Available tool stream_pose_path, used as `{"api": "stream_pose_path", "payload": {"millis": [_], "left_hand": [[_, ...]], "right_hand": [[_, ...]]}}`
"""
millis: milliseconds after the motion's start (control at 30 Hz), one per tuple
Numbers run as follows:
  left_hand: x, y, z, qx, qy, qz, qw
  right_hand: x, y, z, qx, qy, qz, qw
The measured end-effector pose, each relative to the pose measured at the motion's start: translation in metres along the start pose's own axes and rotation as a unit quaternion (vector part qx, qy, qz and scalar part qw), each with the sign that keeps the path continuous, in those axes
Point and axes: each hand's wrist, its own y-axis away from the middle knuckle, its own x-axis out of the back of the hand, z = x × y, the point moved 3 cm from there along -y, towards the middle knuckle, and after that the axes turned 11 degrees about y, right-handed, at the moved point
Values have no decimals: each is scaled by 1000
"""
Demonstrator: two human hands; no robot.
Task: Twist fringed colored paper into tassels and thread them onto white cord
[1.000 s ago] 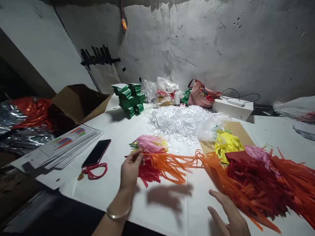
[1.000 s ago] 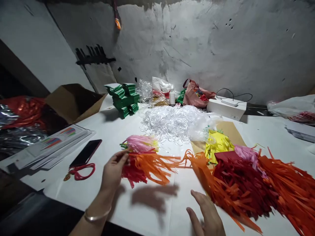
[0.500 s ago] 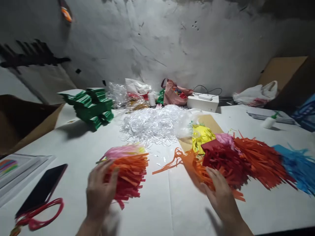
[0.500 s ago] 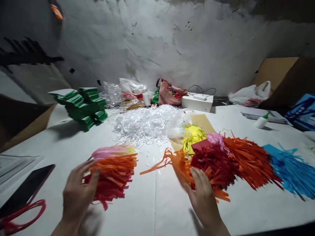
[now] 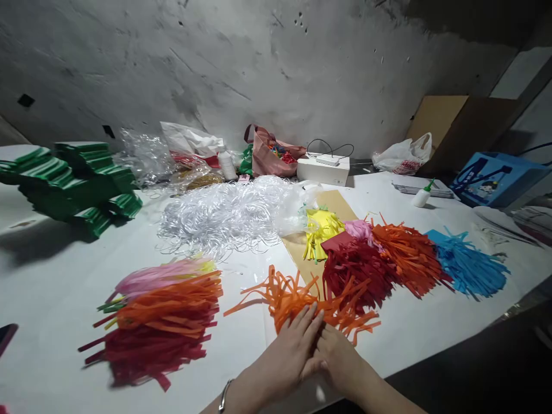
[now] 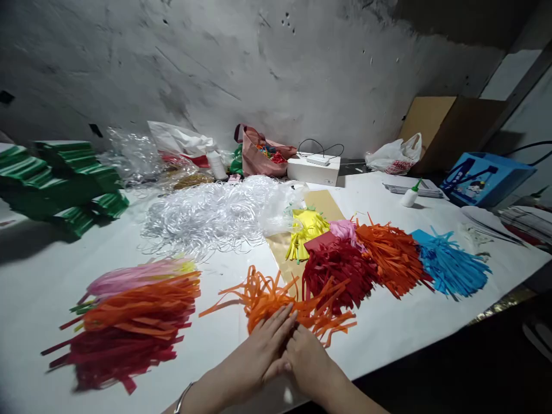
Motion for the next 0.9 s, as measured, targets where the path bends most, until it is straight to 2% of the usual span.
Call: {"api": "stream_pose_path", "payload": {"millis": [67,133,267,333,433,533,600,633,700,800,867,900], "left_hand": [[-14,10,-22,17,-36,30,999],[-27,21,-42,46,-92,79,992],[-37,41,-67,149,-202,181,951],[-39,47,-72,170,-228,207,936],[-40,51,-71,160,-237,228,931],[-43,50,-66,167,-241,224,930],[-43,50,-62,188,-246,217,926],[-43,50,-59,198,-248,214,924],[-43,51,-53,214,-253,207,921],[-42,55,-46,239,-260,197,915],[-42,57,-42,253,-264,199,909],[-43,57,-41,254,-266,201,908]], "right_hand": [[7,11,-3,22,16,40,999],[13,20,-4,14,33,78,996],[19,27,-6,-11,33,97,995],[22,25,-6,-21,19,77,997],[29,18,-6,-56,-25,17,998],[32,7,-10,-43,-59,-53,996],[31,1,-9,-39,-50,-77,995],[29,-1,-5,-59,-34,-81,994],[25,0,11,-149,16,-84,985],[26,14,47,-315,117,-73,939],[38,28,65,-381,185,-16,906],[46,34,69,-391,209,26,896]]}}
